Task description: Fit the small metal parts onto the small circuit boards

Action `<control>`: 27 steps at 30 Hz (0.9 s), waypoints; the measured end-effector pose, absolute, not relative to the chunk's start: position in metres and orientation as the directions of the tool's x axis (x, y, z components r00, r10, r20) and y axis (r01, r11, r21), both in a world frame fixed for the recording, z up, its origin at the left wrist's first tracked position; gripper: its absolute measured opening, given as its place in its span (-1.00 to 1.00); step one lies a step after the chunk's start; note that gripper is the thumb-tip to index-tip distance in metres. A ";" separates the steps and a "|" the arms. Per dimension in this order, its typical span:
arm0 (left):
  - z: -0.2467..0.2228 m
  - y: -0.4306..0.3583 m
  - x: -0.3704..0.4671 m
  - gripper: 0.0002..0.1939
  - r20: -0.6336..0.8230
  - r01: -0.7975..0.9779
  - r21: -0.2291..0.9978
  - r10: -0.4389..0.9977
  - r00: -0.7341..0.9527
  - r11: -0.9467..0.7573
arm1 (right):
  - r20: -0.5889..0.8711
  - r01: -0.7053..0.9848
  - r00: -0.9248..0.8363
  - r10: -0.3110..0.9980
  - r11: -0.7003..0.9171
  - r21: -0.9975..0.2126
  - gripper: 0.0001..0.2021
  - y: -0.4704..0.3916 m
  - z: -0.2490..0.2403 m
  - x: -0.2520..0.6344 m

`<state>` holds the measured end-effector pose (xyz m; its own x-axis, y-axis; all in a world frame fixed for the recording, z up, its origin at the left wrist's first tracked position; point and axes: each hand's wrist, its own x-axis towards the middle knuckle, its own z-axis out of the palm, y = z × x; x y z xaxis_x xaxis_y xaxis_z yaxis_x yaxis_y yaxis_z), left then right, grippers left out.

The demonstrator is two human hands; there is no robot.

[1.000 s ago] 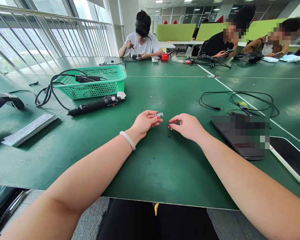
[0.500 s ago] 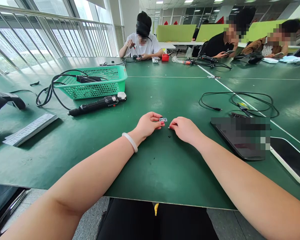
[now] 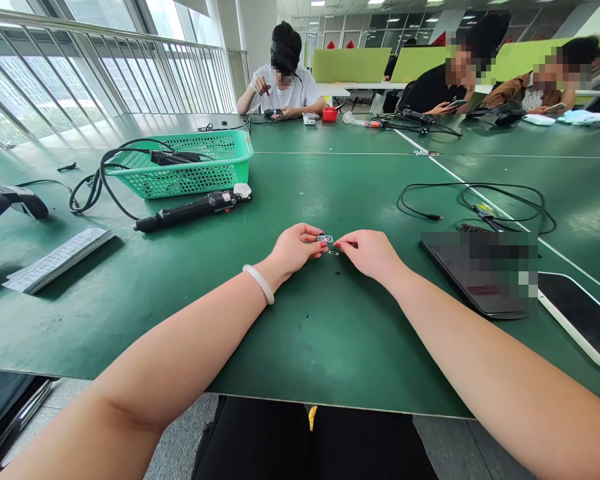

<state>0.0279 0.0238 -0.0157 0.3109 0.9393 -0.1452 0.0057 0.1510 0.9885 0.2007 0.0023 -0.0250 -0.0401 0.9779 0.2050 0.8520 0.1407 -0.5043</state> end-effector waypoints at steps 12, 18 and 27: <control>-0.015 0.023 0.029 -0.78 -0.149 0.011 0.988 0.944 0.293 0.153 | 0.149 0.887 -0.060 0.987 0.121 -0.446 -0.86 -0.002 -0.018 0.200; -0.016 0.023 0.028 -0.80 -0.143 0.007 0.989 0.945 0.295 0.148 | -0.070 0.853 -0.206 0.976 0.144 -0.502 -0.90 -0.012 -0.009 0.202; -0.019 0.025 0.030 -0.76 -0.140 0.032 0.990 0.944 0.298 0.137 | 0.205 0.804 -0.056 0.977 0.166 -0.571 -0.90 -0.016 -0.003 0.193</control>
